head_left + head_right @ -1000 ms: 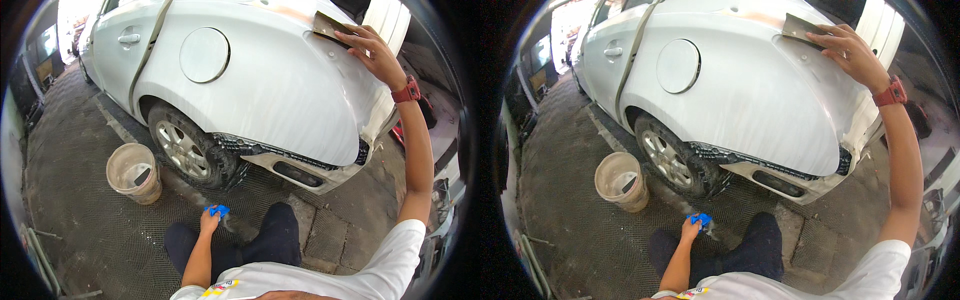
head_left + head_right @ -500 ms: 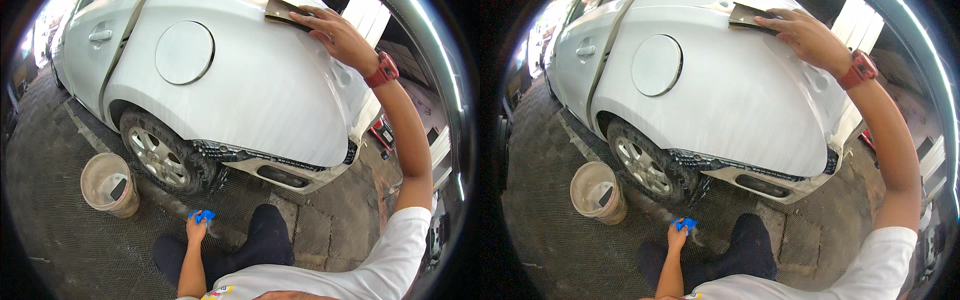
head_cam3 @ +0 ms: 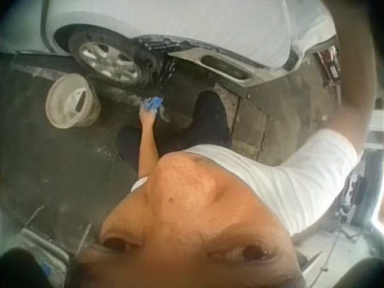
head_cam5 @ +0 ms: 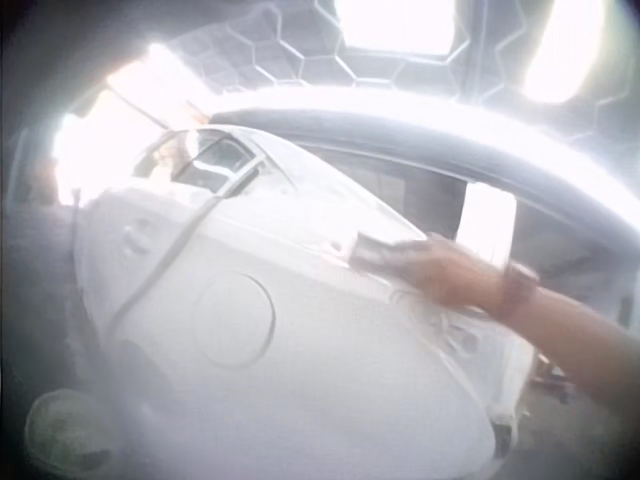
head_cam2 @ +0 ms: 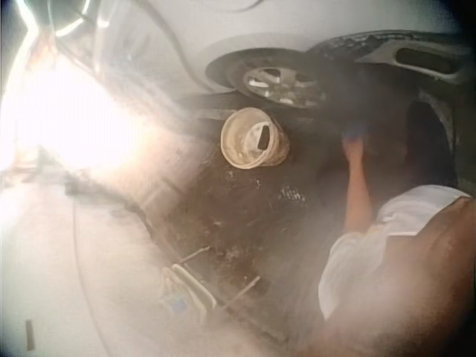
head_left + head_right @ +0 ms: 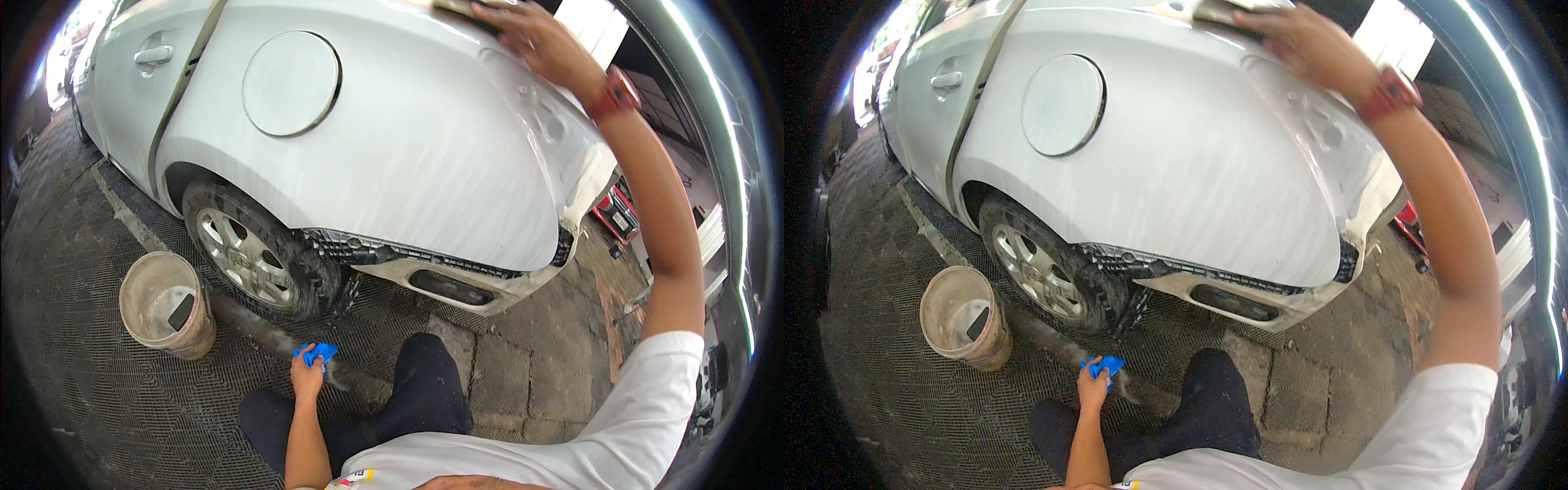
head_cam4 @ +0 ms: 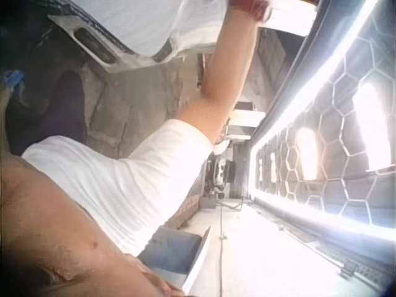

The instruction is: The person wipes the front fender of a white car with a blue cloth and a small black tool, repeatedly dipping the cloth into a bucket of water. The person scrubs and wipes the surface around the fuel cap and lower fender area.

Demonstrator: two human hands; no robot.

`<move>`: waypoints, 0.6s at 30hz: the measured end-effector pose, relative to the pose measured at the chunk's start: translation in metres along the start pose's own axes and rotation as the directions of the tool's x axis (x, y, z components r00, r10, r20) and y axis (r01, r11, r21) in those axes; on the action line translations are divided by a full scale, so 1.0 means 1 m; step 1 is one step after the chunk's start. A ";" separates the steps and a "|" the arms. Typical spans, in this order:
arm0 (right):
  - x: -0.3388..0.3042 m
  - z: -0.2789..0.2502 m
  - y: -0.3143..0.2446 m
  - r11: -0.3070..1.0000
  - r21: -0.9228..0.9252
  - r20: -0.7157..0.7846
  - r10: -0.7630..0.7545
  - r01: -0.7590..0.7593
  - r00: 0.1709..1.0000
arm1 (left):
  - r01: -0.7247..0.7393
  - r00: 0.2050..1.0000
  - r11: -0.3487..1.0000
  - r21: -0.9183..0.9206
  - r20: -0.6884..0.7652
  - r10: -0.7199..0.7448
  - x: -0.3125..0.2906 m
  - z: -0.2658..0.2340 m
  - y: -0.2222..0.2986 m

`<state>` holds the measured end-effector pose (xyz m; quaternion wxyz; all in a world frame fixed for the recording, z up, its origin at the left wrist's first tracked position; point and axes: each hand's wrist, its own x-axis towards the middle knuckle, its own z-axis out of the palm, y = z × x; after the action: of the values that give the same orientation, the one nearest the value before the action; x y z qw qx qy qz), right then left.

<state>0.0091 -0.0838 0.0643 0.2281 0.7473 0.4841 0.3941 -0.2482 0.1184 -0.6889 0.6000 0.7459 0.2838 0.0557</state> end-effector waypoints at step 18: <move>0.085 -0.019 -0.089 0.988 0.109 0.130 0.095 -0.110 0.987 | 0.106 0.994 0.990 0.094 0.028 -0.109 -0.011 -0.007 0.015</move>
<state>-0.0360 0.0303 0.0424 0.1934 0.8063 0.4518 0.3292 -0.2549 0.1173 -0.6698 0.5717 0.7571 0.3161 -0.0022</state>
